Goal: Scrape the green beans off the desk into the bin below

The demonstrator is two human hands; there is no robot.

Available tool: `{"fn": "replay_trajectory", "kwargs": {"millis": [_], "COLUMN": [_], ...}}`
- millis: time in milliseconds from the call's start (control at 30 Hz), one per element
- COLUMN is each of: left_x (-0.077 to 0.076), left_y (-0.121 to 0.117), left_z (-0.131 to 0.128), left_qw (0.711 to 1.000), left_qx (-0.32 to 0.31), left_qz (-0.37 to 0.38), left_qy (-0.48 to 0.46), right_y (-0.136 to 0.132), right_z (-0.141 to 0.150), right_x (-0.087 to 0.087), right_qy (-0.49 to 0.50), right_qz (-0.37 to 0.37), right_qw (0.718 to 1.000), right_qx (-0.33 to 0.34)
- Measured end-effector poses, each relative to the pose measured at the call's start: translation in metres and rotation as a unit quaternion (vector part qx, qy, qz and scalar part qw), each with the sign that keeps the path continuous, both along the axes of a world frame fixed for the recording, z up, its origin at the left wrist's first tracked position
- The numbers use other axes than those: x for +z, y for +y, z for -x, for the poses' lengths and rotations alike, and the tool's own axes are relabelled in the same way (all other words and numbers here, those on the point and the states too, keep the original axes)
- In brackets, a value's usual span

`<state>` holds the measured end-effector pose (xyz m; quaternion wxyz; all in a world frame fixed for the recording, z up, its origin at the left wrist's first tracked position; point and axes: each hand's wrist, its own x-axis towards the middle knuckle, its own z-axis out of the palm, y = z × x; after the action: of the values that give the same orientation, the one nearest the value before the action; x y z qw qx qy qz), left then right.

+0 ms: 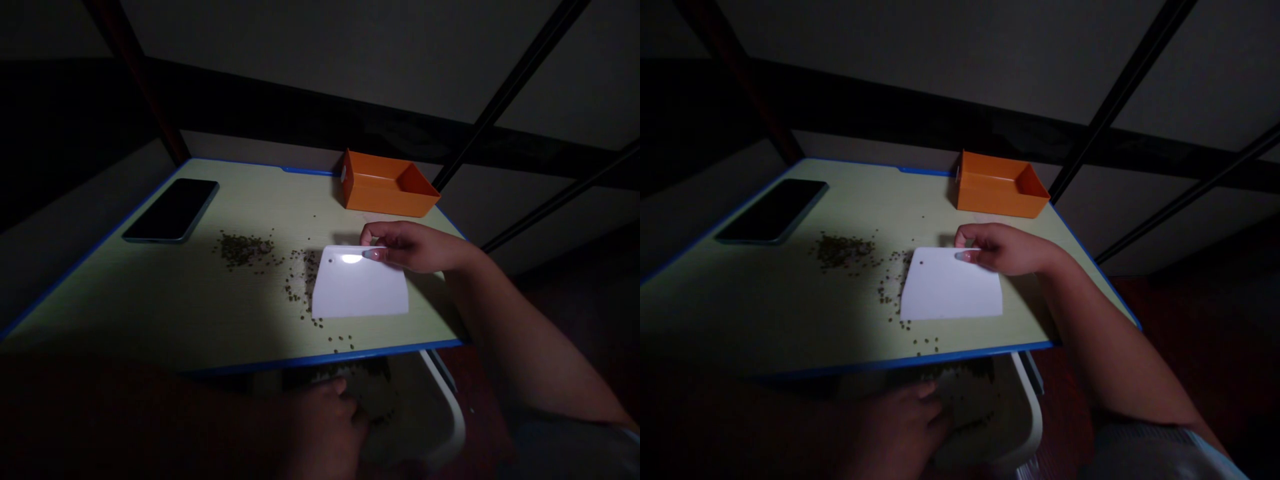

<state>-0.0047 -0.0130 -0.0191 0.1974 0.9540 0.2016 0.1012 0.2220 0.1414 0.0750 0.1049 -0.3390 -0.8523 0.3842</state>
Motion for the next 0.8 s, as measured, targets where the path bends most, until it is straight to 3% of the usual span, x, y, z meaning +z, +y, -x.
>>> {"fn": "replay_trajectory", "kwargs": {"millis": [267, 800], "left_x": [-0.001, -0.010], "left_y": [-0.001, -0.005], "left_z": [0.001, -0.001], "left_qw": [0.998, 0.997], "left_qx": [-0.011, -0.054], "left_qz": [0.061, -0.052], "left_qy": [0.008, 0.010], "right_y": [0.000, 0.000], "right_z": [0.002, 0.000], "right_x": [-0.002, 0.001], "right_qy": [0.022, 0.022], "right_qz": [0.004, 0.022], "right_qw": [1.000, 0.999], "right_qx": [0.016, -0.041]}}
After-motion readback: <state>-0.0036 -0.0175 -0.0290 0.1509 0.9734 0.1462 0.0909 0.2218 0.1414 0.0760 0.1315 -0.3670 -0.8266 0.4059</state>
